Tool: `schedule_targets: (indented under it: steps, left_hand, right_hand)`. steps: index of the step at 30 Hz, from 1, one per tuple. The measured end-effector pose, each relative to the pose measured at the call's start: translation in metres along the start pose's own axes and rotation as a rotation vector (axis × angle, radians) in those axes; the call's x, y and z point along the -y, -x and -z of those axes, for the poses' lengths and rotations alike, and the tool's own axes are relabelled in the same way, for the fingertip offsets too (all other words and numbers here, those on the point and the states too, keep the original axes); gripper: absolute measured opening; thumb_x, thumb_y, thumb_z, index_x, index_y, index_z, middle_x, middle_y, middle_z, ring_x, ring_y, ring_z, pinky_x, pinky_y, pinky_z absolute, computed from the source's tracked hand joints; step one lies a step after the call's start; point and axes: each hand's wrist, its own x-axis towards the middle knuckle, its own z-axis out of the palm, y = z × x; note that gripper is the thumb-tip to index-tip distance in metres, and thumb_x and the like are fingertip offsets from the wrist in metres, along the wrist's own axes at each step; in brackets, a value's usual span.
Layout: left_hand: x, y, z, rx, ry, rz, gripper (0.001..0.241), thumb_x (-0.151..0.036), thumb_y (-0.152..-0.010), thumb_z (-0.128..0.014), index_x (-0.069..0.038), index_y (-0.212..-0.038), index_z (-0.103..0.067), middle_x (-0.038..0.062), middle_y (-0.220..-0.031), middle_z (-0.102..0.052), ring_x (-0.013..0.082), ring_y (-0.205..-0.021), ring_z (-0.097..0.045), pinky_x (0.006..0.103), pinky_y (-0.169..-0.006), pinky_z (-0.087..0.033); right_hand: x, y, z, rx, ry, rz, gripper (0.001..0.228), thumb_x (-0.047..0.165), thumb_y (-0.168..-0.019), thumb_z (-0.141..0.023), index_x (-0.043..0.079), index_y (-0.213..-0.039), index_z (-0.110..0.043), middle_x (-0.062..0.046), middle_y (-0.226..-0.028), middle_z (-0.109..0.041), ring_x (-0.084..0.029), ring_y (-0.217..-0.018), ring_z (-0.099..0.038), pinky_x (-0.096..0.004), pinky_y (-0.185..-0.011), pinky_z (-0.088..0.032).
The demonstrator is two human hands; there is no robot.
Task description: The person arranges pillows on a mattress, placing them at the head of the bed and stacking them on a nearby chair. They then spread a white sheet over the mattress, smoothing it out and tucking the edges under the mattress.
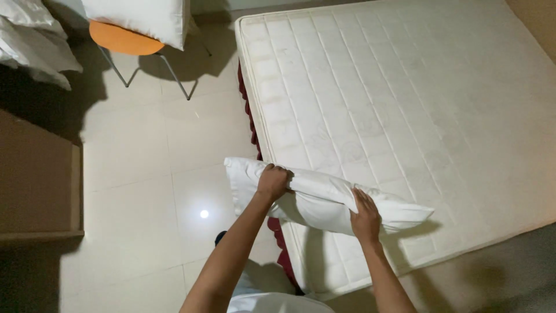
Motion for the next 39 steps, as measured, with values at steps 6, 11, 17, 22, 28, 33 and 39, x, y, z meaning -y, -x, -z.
schedule_targets:
  steps: [6,11,17,22,28,33,39]
  left_hand:
    - [0.133,-0.002,0.001,0.044,0.067,0.001,0.053,-0.038,-0.070,-0.089,-0.017,-0.116,-0.076,0.010,-0.103,-0.077,0.0254,-0.101,-0.070,0.0418,-0.109,-0.044]
    - [0.223,0.001,0.058,0.035,0.116,0.043,0.051,-0.038,-0.070,-0.089,-0.015,-0.114,-0.076,0.010,-0.101,-0.077,0.0256,-0.103,-0.069,0.0428,-0.111,-0.043]
    - [0.353,0.000,0.109,0.002,0.019,0.135,0.056,-0.042,-0.069,-0.089,-0.015,-0.116,-0.076,0.008,-0.104,-0.076,0.0242,-0.105,-0.069,0.0433,-0.110,-0.043]
    - [0.472,-0.009,0.158,-0.103,0.021,0.242,0.058,-0.042,-0.066,-0.088,-0.016,-0.117,-0.077,0.006,-0.108,-0.077,0.0239,-0.107,-0.069,0.0447,-0.113,-0.041]
    - [0.611,-0.040,0.226,-0.138,0.026,0.317,0.057,-0.039,-0.069,-0.089,-0.014,-0.119,-0.076,0.007,-0.108,-0.077,0.0254,-0.107,-0.068,0.0448,-0.117,-0.039]
    - [0.713,-0.073,0.309,-0.230,-0.024,0.402,0.057,-0.032,-0.066,-0.090,-0.013,-0.117,-0.075,0.006,-0.110,-0.076,0.0241,-0.111,-0.067,0.0426,-0.117,-0.039]
    - [0.839,-0.124,0.365,-0.289,-0.083,0.380,0.054,-0.030,-0.068,-0.089,-0.012,-0.117,-0.075,0.006,-0.114,-0.075,0.0244,-0.113,-0.067,0.0421,-0.115,-0.040]
  right_hand:
    - [0.108,-0.050,-0.060,0.016,0.025,-0.071,0.063,-0.003,-0.077,-0.076,0.003,-0.138,-0.060,-0.015,-0.139,-0.065,-0.031,-0.134,-0.058,-0.045,-0.116,-0.043]
    - [0.172,-0.116,-0.103,0.085,0.006,-0.063,0.062,-0.002,-0.078,-0.076,0.004,-0.138,-0.061,-0.015,-0.137,-0.066,-0.032,-0.132,-0.059,-0.044,-0.113,-0.046]
    - [0.249,-0.214,-0.176,0.164,-0.085,0.019,0.057,0.002,-0.081,-0.075,0.006,-0.137,-0.063,-0.018,-0.133,-0.067,-0.035,-0.126,-0.062,-0.043,-0.106,-0.051]
    - [0.306,-0.323,-0.251,0.199,-0.172,0.161,0.052,0.003,-0.084,-0.073,0.005,-0.135,-0.064,-0.018,-0.131,-0.069,-0.034,-0.125,-0.064,-0.043,-0.106,-0.052]
    - [0.384,-0.464,-0.336,0.229,-0.231,0.212,0.051,0.006,-0.086,-0.074,0.006,-0.135,-0.065,-0.018,-0.134,-0.068,-0.035,-0.126,-0.062,-0.044,-0.107,-0.050]
    - [0.447,-0.593,-0.399,0.258,-0.292,0.310,0.051,0.008,-0.087,-0.074,0.006,-0.136,-0.064,-0.018,-0.135,-0.067,-0.035,-0.128,-0.061,-0.043,-0.108,-0.049]
    - [0.515,-0.714,-0.463,0.229,-0.343,0.381,0.049,0.007,-0.089,-0.072,0.003,-0.137,-0.063,-0.020,-0.135,-0.067,-0.035,-0.129,-0.062,-0.044,-0.111,-0.048]
